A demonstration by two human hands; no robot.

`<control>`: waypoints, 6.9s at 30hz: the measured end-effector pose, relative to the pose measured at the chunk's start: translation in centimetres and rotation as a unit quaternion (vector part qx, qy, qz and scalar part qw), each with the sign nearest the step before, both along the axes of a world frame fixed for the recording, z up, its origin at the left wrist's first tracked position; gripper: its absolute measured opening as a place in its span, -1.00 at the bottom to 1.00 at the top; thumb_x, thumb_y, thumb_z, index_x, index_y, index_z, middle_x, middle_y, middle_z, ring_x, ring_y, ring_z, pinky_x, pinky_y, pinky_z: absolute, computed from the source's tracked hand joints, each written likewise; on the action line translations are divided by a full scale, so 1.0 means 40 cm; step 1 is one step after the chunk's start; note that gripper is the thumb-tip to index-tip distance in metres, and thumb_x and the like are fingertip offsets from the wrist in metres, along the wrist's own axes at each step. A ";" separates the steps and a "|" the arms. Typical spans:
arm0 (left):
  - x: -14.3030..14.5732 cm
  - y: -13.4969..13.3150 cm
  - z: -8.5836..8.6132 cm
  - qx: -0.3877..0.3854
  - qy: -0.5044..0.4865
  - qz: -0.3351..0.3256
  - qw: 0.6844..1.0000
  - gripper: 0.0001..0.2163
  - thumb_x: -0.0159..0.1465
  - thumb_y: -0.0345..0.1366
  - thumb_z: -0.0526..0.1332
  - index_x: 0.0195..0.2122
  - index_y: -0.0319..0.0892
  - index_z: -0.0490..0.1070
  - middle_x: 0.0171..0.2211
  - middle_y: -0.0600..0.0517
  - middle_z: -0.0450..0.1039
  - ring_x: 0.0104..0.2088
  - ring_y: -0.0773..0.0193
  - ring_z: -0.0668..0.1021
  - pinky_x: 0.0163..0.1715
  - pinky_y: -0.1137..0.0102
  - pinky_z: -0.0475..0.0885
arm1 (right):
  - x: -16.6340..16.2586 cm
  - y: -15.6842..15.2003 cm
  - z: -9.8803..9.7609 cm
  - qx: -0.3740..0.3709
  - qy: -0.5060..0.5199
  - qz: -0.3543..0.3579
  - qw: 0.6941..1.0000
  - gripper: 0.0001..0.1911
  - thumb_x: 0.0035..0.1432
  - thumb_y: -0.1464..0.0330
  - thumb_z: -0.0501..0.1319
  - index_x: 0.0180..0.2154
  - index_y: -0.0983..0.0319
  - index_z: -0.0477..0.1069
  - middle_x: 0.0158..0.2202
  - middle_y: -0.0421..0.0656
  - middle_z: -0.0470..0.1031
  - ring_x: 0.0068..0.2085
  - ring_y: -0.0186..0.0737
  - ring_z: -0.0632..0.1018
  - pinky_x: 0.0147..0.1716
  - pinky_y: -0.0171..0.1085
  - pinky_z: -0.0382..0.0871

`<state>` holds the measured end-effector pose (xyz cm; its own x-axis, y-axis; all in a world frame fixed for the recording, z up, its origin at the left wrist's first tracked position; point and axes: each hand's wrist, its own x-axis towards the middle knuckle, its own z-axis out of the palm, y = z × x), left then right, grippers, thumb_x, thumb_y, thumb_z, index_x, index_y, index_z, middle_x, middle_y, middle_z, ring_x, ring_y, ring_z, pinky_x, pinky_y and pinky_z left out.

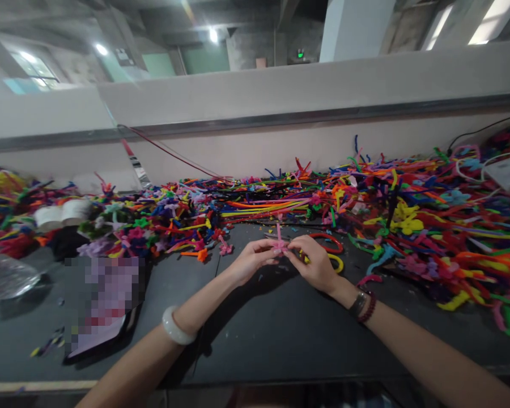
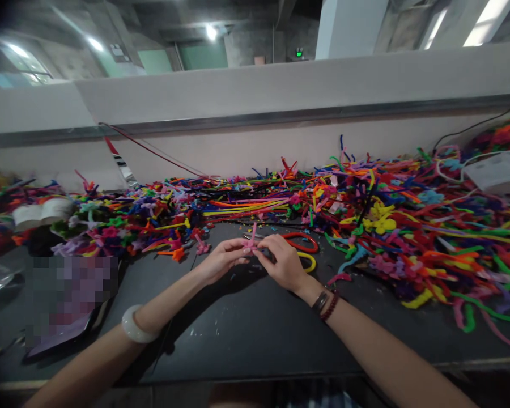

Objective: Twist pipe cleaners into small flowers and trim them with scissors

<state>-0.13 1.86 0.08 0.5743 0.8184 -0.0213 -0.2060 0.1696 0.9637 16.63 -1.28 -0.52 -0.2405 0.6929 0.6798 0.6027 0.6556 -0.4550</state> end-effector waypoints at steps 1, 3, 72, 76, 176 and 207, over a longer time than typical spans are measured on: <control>0.000 0.001 -0.002 0.031 0.019 0.006 0.999 -0.77 0.00 -0.27 0.23 -0.30 -0.21 0.42 -0.27 -0.02 0.40 -0.33 0.34 0.44 -0.36 0.47 0.34 | 0.000 0.002 -0.002 -0.003 -0.001 -0.001 1.000 -0.96 0.05 0.41 0.09 -0.37 0.23 0.28 -0.39 -0.13 0.35 -0.33 -0.27 0.38 -0.37 -0.30 0.28; 0.001 0.003 -0.003 0.124 0.056 0.030 0.990 -0.80 0.01 -0.26 0.22 -0.34 -0.23 0.45 -0.28 -0.04 0.38 -0.29 0.30 0.42 -0.35 0.47 0.33 | 0.000 0.005 -0.004 -0.011 0.004 -0.002 1.000 -0.96 0.06 0.42 0.08 -0.40 0.23 0.29 -0.41 -0.14 0.35 -0.35 -0.28 0.37 -0.38 -0.31 0.27; 0.021 -0.021 0.006 0.023 0.050 0.015 0.998 -0.78 -0.04 -0.28 0.25 -0.41 -0.34 0.42 -0.46 -0.03 0.46 -0.43 0.35 0.47 -0.27 0.41 0.34 | 0.041 0.043 0.019 -0.457 0.194 0.219 0.840 -0.77 0.00 0.26 0.14 -0.47 0.32 0.36 -0.56 -0.24 0.33 -0.63 -0.52 0.27 -0.71 -0.50 0.12; 0.018 -0.021 0.004 0.025 0.044 -0.010 0.999 -0.80 -0.02 -0.28 0.24 -0.42 -0.34 0.41 -0.45 -0.04 0.45 -0.41 0.34 0.47 -0.26 0.41 0.33 | 0.047 0.047 0.014 -0.471 0.188 0.228 0.831 -0.77 0.00 0.26 0.14 -0.48 0.32 0.38 -0.55 -0.23 0.35 -0.63 -0.54 0.26 -0.72 -0.51 0.10; 0.026 -0.031 0.008 0.142 0.055 0.069 0.986 -0.78 0.01 -0.24 0.21 -0.37 -0.29 0.37 -0.49 0.02 0.41 -0.48 0.38 0.44 -0.40 0.46 0.33 | 0.016 0.013 0.035 -0.355 0.134 0.107 0.919 -0.79 -0.05 0.25 0.16 -0.49 0.30 0.34 -0.57 -0.22 0.36 -0.62 -0.47 0.31 -0.69 -0.47 0.17; 0.016 -0.043 0.012 0.446 0.247 0.144 0.848 -0.87 0.10 -0.38 0.08 -0.41 -0.26 0.41 -0.52 0.01 0.35 -0.48 0.38 0.39 -0.46 0.49 0.30 | 0.017 0.016 0.045 -0.388 0.165 0.099 0.901 -0.76 -0.06 0.22 0.14 -0.52 0.29 0.31 -0.64 -0.26 0.32 -0.65 -0.47 0.31 -0.72 -0.46 0.20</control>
